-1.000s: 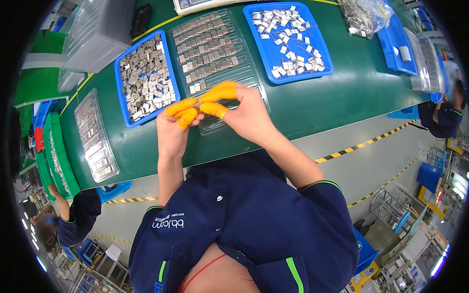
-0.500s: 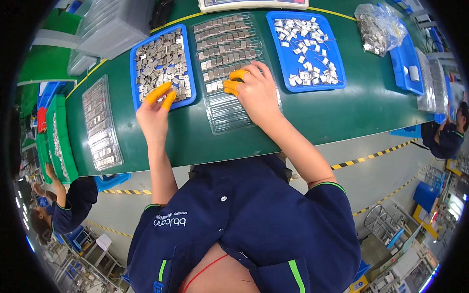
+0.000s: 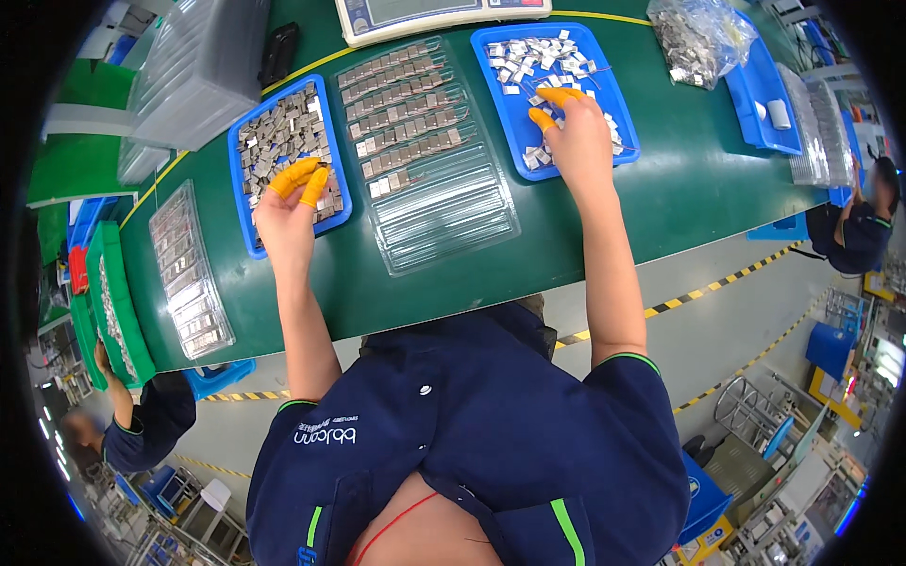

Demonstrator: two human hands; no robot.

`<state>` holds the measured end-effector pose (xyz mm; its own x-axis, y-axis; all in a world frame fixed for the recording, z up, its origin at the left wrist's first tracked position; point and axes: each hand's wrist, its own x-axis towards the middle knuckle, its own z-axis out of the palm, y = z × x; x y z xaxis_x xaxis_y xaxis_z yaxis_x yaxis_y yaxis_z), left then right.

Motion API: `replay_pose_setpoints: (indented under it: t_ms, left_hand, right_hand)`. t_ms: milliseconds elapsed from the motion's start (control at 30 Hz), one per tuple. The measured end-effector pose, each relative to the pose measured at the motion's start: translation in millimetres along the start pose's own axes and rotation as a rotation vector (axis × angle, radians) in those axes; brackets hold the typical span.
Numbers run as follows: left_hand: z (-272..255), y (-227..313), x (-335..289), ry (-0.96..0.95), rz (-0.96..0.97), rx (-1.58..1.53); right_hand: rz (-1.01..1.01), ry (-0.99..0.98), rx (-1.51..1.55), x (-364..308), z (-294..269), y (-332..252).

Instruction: The person picks small metallic rectangular components from a blue tray and places them into a clear plastic tray with compartments. They also pick small white rectangular components from another blue tray and place them into the same clear plastic tray. The person wears yellow finger cots and works at a green table in a factory setting.

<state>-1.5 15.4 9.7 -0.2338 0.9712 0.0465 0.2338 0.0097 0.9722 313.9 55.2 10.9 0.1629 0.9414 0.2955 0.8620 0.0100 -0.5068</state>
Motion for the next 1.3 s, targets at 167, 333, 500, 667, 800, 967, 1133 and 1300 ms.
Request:
replay_pose_setpoints:
  t_ms: [167, 333, 500, 667, 800, 967, 1133, 1300]
  left_hand:
    - [17, 13, -20, -0.065, -0.163, -0.435]
    - [22, 14, -31, -0.134, -0.264, -0.472]
    - [18, 20, -31, -0.133, -0.296, -0.513]
    - [19, 16, -35, -0.189, -0.265, -0.488]
    - [25, 16, -38, -0.218, -0.263, -0.479]
    - [27, 17, -40, -0.233, -0.245, -0.474]
    - [31, 21, -46, -0.248, -0.245, -0.434]
    - [32, 19, -48, -0.256, -0.231, -0.427]
  right_hand:
    - [0.070, -0.048, -0.197, 11, 12, 4]
    - [0.067, -0.028, -0.153, 12, 12, -1]
    - [0.203, -0.026, 0.312, 16, 12, 16]
    - [0.129, 0.042, 0.758, -1, 5, -10]
    - [0.097, -0.241, 0.890, -34, 6, -52]
    - [-0.192, -0.193, 0.660, -56, 13, -75]
    - [-0.252, -0.139, 0.593, -64, 17, -80]
    - [-0.028, -0.376, 0.886, -69, 16, -80]
